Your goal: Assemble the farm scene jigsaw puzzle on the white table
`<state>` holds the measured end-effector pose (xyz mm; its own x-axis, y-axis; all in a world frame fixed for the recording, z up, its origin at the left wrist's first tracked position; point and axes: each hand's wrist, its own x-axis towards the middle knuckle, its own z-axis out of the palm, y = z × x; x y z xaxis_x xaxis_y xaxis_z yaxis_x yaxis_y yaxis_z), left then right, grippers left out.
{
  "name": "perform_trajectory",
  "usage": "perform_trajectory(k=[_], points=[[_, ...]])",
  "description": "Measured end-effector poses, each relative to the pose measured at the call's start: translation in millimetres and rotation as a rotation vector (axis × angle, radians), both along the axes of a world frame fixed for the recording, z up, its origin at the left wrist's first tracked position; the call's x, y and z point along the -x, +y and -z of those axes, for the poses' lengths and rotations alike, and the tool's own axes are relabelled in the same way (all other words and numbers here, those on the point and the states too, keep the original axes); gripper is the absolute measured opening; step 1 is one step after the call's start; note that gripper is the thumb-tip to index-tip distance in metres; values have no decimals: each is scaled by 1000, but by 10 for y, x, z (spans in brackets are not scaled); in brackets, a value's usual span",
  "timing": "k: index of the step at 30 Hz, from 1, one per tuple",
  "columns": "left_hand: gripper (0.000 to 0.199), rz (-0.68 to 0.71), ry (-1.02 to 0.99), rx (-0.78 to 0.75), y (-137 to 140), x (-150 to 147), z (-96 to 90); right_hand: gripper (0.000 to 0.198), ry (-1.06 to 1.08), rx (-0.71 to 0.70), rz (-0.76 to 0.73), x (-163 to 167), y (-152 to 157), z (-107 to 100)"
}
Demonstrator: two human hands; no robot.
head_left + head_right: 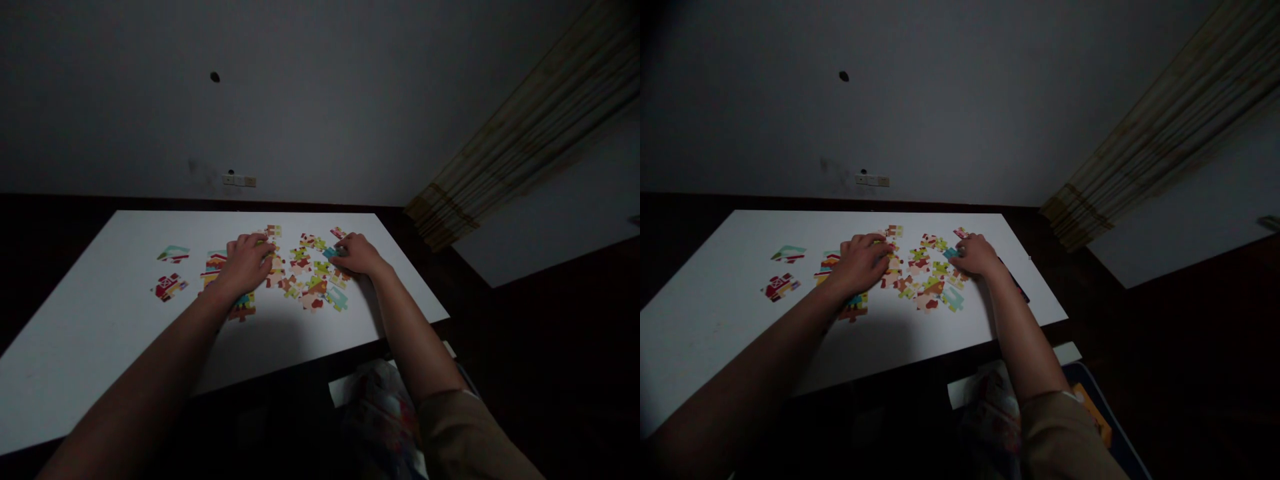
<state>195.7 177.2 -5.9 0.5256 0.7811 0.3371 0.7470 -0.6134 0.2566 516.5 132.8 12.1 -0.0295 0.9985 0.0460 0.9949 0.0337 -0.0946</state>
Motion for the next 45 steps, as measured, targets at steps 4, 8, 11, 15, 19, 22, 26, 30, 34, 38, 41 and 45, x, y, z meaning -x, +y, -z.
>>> perform_trajectory(k=[4,8,11,15,19,22,26,30,34,38,41,45], points=[[29,-3,-12,-7,-2,4,-1,34,-34,62,-14,141,47,67],[28,1,-36,-13,4,12,5,18,91,129,31,111,29,64],[27,12,-59,-17,5,16,12,16,156,109,56,113,-35,39],[28,21,-72,-20,-7,18,10,36,94,61,28,161,-98,14],[28,12,-62,-9,-15,11,-2,37,13,118,1,185,-93,11],[29,9,-59,-6,-17,4,-10,36,19,139,31,187,-91,21],[29,21,-56,-8,-19,3,-13,31,100,44,67,209,-131,29],[28,25,-57,-22,-19,9,-7,33,100,-159,115,273,-214,12],[28,15,-62,-7,-17,5,-6,25,26,-18,-10,262,-330,-66],[29,9,-44,9,-19,-4,-16,34,99,-11,12,22,-338,-195],[29,12,-43,-1,-19,-4,-24,34,75,-121,153,-228,-228,-230],[30,16,-36,-8,-20,4,-34,32,5,-22,154,-422,-51,-135]])
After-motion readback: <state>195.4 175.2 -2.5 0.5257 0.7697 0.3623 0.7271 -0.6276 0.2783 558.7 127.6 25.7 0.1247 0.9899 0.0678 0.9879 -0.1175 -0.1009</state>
